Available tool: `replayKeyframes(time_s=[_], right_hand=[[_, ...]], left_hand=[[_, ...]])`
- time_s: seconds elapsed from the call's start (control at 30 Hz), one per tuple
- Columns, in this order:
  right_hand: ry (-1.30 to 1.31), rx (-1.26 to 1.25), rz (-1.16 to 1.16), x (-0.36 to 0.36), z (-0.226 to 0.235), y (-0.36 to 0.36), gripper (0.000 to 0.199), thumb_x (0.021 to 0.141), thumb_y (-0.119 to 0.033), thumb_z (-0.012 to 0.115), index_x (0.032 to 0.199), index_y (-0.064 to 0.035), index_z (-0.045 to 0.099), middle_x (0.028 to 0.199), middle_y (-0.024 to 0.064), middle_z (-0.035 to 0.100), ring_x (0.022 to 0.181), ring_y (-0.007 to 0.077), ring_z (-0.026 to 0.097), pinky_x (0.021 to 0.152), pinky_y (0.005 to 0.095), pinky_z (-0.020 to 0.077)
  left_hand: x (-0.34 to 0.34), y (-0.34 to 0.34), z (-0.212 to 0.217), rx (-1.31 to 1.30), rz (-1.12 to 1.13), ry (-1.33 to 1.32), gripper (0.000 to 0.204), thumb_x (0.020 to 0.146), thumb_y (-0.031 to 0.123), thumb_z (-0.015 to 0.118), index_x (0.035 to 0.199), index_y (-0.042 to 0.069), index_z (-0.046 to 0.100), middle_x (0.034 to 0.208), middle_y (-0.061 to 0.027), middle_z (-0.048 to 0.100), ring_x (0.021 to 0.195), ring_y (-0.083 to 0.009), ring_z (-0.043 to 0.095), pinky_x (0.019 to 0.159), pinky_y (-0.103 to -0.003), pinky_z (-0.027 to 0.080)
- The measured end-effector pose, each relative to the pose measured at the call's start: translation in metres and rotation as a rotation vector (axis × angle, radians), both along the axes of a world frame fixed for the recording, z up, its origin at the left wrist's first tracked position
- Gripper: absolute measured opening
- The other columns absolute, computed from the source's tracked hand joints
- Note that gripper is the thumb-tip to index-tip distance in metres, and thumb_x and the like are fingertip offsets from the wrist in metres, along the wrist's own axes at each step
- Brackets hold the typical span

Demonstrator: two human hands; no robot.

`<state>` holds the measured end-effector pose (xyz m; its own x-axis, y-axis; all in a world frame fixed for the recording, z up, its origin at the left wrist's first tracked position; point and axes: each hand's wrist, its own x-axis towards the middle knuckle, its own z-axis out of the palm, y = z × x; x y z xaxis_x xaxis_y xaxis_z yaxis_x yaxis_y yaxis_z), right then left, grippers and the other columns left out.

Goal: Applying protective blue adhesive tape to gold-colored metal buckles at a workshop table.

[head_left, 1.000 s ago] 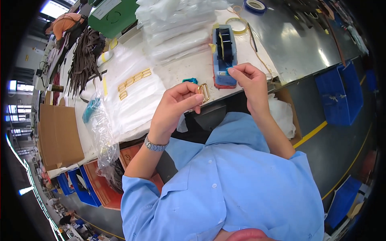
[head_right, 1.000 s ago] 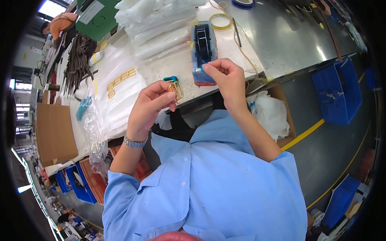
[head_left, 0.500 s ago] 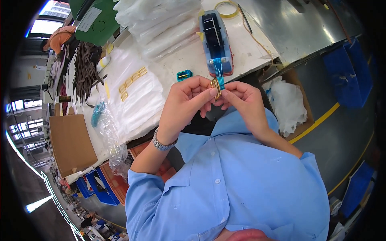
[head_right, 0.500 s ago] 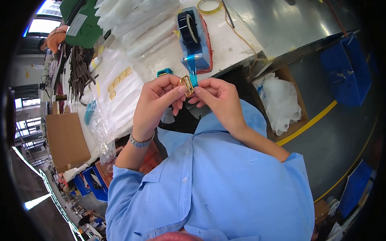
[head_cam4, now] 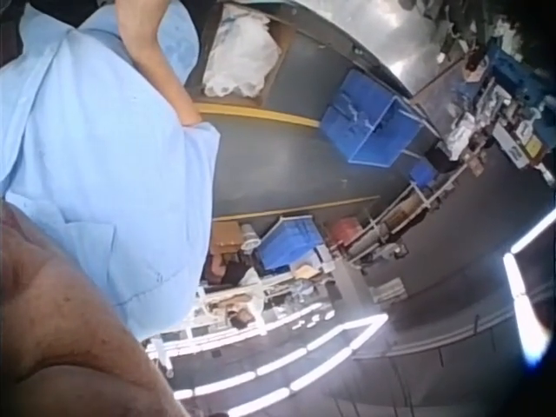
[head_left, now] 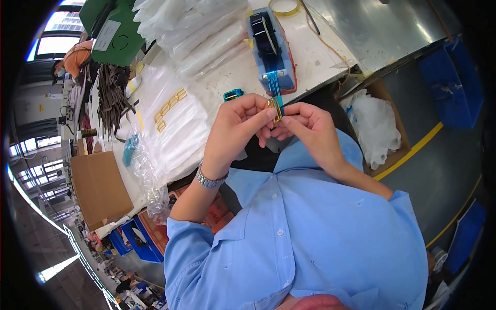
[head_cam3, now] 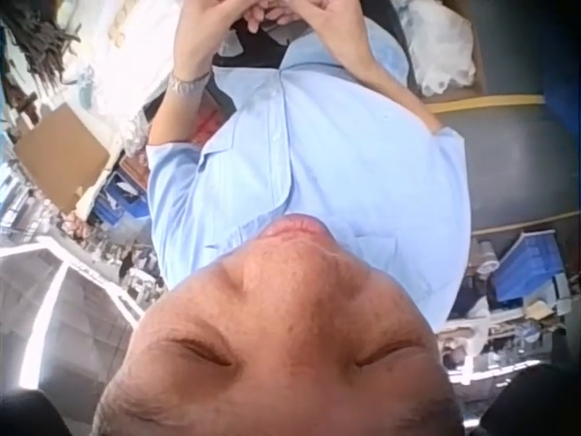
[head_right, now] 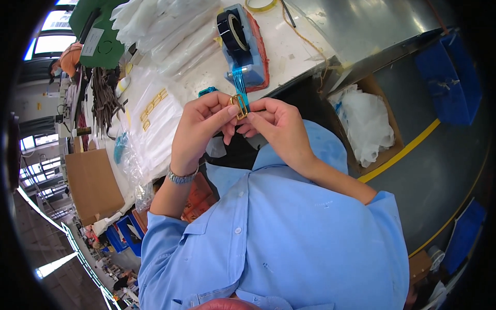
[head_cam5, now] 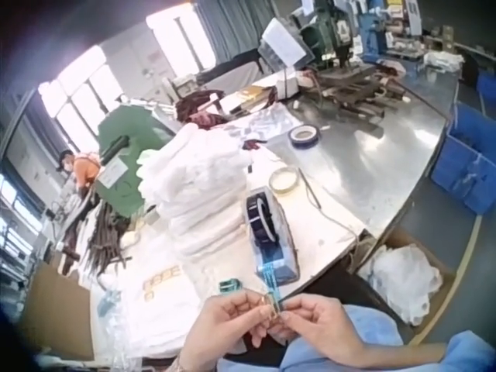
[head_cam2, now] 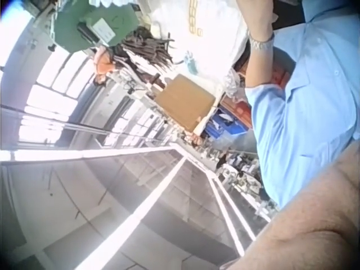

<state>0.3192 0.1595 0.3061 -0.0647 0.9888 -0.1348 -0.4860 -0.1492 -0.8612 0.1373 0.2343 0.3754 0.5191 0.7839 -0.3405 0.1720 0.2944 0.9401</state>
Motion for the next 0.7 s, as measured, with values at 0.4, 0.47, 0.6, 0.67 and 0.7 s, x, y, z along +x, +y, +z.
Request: replayKeyframes(time_s=[0.4, 0.47, 0.6, 0.67, 0.7], right_hand=[[0.099, -0.059, -0.014, 0.005, -0.013, 0.004, 0.022, 0.108, -0.012, 0.06, 0.114, 0.0082, 0.066, 0.102, 0.0168, 0.078, 0.089, 0.0204, 0.077, 0.084, 0.0338, 0.0635], [0.143, -0.105, 0.006, 0.007, -0.015, 0.007, 0.022, 0.107, -0.013, 0.062, 0.114, 0.0077, 0.067, 0.103, 0.0173, 0.078, 0.09, 0.0206, 0.077, 0.084, 0.034, 0.0633], [0.269, -0.213, 0.085, 0.012, -0.02, 0.01, 0.024, 0.105, -0.014, 0.065, 0.117, 0.0064, 0.068, 0.106, 0.0177, 0.078, 0.093, 0.0216, 0.077, 0.087, 0.0346, 0.0626], [0.301, -0.224, 0.105, 0.013, -0.02, 0.011, 0.025, 0.105, -0.015, 0.065, 0.118, 0.0063, 0.069, 0.107, 0.0172, 0.078, 0.093, 0.0216, 0.077, 0.087, 0.0348, 0.0626], [0.333, -0.235, 0.127, 0.013, -0.02, 0.012, 0.026, 0.105, -0.016, 0.066, 0.119, 0.0062, 0.069, 0.107, 0.0167, 0.078, 0.094, 0.0215, 0.077, 0.088, 0.0351, 0.0625]], left_hand=[[0.008, 0.013, -0.003, -0.1, -0.045, 0.019, 0.019, 0.102, 0.015, 0.071, 0.103, -0.003, 0.069, 0.083, -0.0046, 0.071, 0.066, -0.0085, 0.067, 0.055, -0.024, 0.056], [0.008, 0.015, -0.004, -0.121, -0.044, 0.013, 0.018, 0.102, 0.015, 0.071, 0.102, -0.003, 0.069, 0.083, -0.0048, 0.071, 0.067, -0.0088, 0.067, 0.054, -0.024, 0.056], [0.006, 0.019, -0.009, -0.159, -0.043, -0.011, 0.017, 0.101, 0.015, 0.072, 0.101, -0.002, 0.069, 0.083, -0.0044, 0.071, 0.067, -0.0088, 0.067, 0.054, -0.024, 0.056], [0.006, 0.019, -0.01, -0.163, -0.03, -0.004, 0.016, 0.102, 0.015, 0.071, 0.101, -0.001, 0.068, 0.082, -0.0025, 0.068, 0.065, -0.0076, 0.065, 0.051, -0.024, 0.053], [0.006, 0.019, -0.01, -0.164, -0.031, -0.002, 0.016, 0.102, 0.015, 0.071, 0.101, -0.001, 0.068, 0.082, -0.0025, 0.068, 0.065, -0.0076, 0.065, 0.051, -0.024, 0.053]])
